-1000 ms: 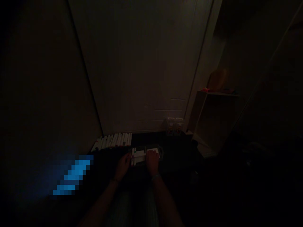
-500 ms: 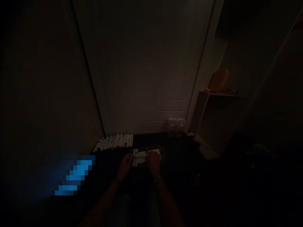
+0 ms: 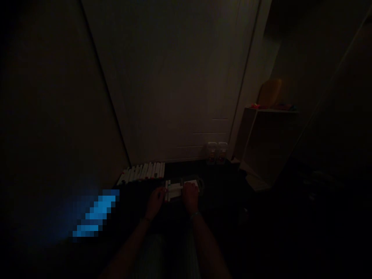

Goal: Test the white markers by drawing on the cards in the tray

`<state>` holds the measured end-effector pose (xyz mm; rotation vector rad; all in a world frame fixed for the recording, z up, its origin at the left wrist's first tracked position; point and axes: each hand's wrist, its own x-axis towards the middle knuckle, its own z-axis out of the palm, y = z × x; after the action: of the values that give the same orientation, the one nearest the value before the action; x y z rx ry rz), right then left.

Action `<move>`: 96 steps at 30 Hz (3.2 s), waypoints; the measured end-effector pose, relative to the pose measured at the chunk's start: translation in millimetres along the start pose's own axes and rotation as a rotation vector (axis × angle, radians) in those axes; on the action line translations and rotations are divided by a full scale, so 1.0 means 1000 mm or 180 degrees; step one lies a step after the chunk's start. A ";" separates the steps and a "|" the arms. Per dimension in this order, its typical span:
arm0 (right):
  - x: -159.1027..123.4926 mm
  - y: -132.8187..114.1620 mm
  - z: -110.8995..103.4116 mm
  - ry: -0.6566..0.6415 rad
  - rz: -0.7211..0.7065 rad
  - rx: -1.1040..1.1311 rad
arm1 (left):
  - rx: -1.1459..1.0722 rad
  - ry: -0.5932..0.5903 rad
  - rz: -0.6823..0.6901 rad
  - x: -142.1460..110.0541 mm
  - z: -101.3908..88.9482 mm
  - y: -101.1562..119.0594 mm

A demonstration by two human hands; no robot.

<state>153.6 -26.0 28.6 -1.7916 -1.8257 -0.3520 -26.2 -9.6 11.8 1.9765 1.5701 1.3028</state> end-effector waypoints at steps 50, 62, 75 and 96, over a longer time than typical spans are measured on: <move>-0.001 0.000 -0.004 -0.0178 0.0059 0.0355 | 0.0527 -0.0090 0.0010 -0.003 -0.001 0.004; 0.000 -0.001 -0.010 -0.0232 0.0005 0.0341 | 0.0549 -0.0072 0.0073 -0.002 -0.001 0.004; 0.000 0.001 -0.007 -0.0275 0.0056 0.0326 | 0.0648 -0.0156 0.0088 -0.002 0.000 0.002; -0.001 -0.001 -0.007 -0.0227 0.0092 0.0311 | 0.0399 -0.0120 -0.0013 0.001 0.002 0.002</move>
<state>154.1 -31.1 33.9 -1.7820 -1.8309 -0.1867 -23.7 -8.9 12.8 2.0577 1.6743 1.1850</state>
